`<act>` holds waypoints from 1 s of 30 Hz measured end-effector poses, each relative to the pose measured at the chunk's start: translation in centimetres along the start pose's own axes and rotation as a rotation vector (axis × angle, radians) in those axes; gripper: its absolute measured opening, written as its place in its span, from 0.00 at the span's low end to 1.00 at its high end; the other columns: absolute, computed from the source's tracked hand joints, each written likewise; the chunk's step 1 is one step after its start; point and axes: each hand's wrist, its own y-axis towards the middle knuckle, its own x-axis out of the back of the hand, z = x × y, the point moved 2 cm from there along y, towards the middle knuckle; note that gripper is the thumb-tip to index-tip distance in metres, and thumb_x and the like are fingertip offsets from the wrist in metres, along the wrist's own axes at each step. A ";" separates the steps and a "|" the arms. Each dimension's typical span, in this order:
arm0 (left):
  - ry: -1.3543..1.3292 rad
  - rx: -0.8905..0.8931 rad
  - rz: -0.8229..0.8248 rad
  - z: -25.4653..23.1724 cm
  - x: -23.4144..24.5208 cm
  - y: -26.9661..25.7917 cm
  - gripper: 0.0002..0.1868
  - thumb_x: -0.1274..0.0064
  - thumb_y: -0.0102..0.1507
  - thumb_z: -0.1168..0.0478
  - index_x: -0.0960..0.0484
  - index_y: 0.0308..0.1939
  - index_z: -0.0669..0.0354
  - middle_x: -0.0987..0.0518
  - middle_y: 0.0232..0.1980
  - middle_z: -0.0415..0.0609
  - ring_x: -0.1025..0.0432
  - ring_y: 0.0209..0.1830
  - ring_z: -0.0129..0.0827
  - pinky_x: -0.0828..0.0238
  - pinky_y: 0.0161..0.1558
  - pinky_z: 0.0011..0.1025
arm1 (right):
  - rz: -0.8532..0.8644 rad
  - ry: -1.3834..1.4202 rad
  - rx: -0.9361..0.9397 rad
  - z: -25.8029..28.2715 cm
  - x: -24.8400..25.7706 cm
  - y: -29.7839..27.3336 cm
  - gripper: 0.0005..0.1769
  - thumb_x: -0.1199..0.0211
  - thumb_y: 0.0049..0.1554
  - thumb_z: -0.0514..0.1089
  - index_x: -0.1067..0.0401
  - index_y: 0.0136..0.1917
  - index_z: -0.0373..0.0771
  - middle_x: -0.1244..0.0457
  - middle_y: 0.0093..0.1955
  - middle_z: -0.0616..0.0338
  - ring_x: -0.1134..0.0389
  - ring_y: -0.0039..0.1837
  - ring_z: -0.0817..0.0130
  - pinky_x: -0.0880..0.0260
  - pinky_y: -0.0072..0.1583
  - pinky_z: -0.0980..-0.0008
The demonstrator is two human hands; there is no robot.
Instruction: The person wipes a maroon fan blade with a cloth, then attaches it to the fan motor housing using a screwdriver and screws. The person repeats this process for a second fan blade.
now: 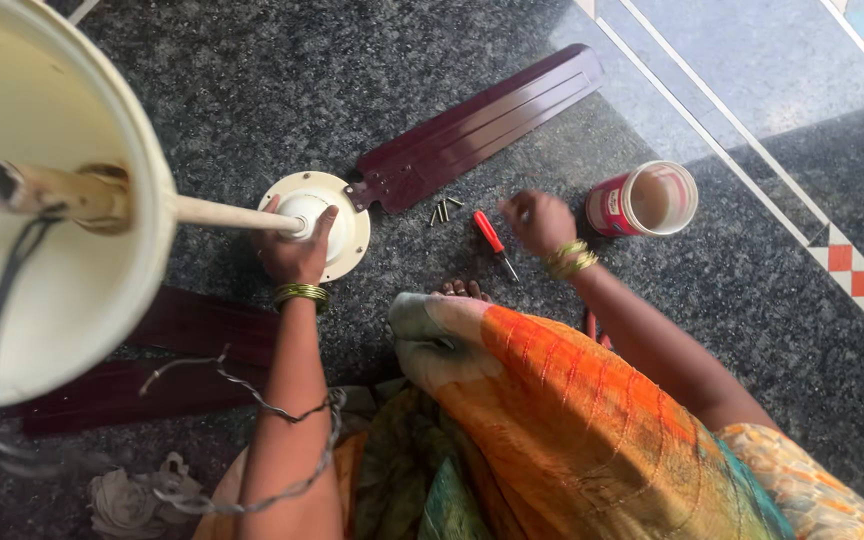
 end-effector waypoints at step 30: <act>0.877 -0.189 1.069 -11.3 16.9 -15.8 0.52 0.49 0.53 0.24 0.32 0.73 0.51 0.40 0.76 0.63 0.42 0.75 0.57 0.43 0.73 0.46 | -0.285 0.023 0.613 12.8 32.7 -6.4 0.11 0.28 0.55 0.51 0.20 0.46 0.43 0.30 0.36 0.56 0.29 0.36 0.61 0.28 0.43 0.60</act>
